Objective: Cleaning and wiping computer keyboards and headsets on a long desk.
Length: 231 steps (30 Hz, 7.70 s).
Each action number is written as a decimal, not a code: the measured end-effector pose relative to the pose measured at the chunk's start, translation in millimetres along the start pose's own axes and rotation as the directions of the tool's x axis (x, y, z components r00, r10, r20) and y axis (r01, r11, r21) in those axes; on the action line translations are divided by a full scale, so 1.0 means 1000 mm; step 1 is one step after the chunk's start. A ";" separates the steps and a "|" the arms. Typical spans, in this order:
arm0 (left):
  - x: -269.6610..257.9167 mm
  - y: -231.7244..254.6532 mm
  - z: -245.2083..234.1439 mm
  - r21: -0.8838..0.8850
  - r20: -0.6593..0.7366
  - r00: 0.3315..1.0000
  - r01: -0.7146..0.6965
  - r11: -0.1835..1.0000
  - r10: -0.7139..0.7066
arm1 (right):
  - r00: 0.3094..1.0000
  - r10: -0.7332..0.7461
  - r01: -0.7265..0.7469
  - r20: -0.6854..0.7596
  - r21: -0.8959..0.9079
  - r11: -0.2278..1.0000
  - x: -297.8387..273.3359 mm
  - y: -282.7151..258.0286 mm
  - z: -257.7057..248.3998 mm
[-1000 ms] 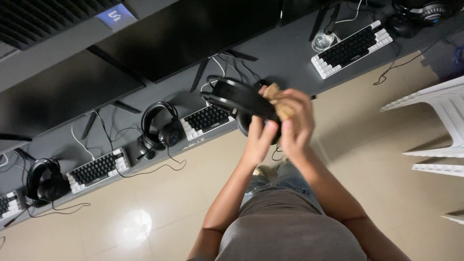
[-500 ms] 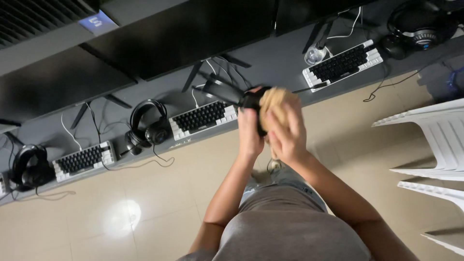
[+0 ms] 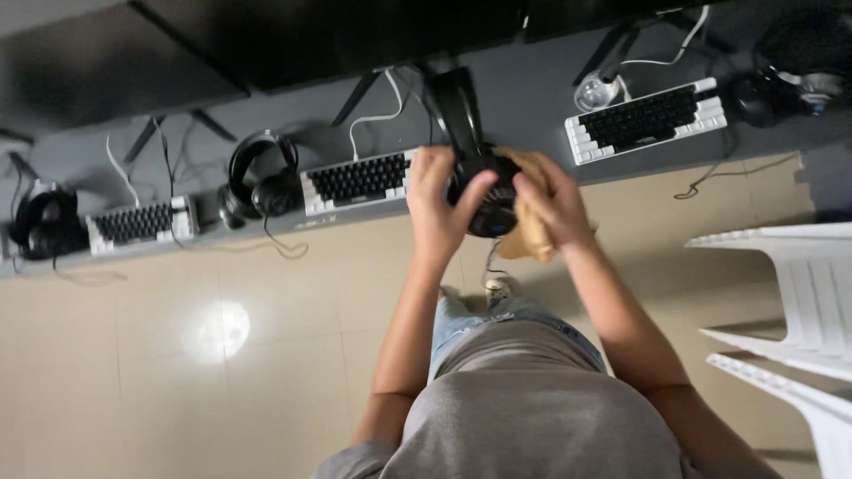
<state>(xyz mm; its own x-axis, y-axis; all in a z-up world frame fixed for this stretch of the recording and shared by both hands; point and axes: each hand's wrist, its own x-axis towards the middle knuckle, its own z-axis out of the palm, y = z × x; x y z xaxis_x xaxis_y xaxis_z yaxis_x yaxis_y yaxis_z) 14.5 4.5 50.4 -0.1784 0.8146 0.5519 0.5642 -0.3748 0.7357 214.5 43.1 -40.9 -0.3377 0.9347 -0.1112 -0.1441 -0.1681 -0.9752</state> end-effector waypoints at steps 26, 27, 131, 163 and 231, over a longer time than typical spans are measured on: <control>-0.022 0.034 0.015 -0.067 0.138 0.948 -0.280 0.958 0.287 | 0.748 -0.195 0.087 0.634 0.197 0.977 0.049 0.058 0.015; -0.026 0.032 0.018 -0.181 0.160 0.935 -0.286 0.941 0.316 | 0.814 -0.090 -0.189 0.573 0.409 0.893 0.051 0.062 0.017; -0.029 -0.012 0.063 -0.709 -0.062 0.847 0.335 0.621 -0.528 | 0.843 -0.475 0.537 0.252 -0.352 0.766 -0.020 -0.009 0.002; -0.041 -0.001 0.055 -0.047 0.039 0.962 0.273 0.961 -0.271 | 0.793 -0.540 0.507 0.283 -0.798 0.325 -0.011 -0.051 0.002; -0.043 -0.147 0.180 -0.839 0.315 0.569 0.541 0.056 -0.760 | 0.975 0.213 -0.183 0.072 -0.298 0.937 0.016 0.099 -0.098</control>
<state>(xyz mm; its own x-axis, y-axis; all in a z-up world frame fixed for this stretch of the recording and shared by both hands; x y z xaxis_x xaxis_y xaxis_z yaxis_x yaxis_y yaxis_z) 84.7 103.7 -152.0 -0.2758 0.8877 -0.3687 -0.7413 0.0477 0.6695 286.3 72.3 -157.9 -0.4263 0.8527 -0.3020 0.2034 -0.2349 -0.9505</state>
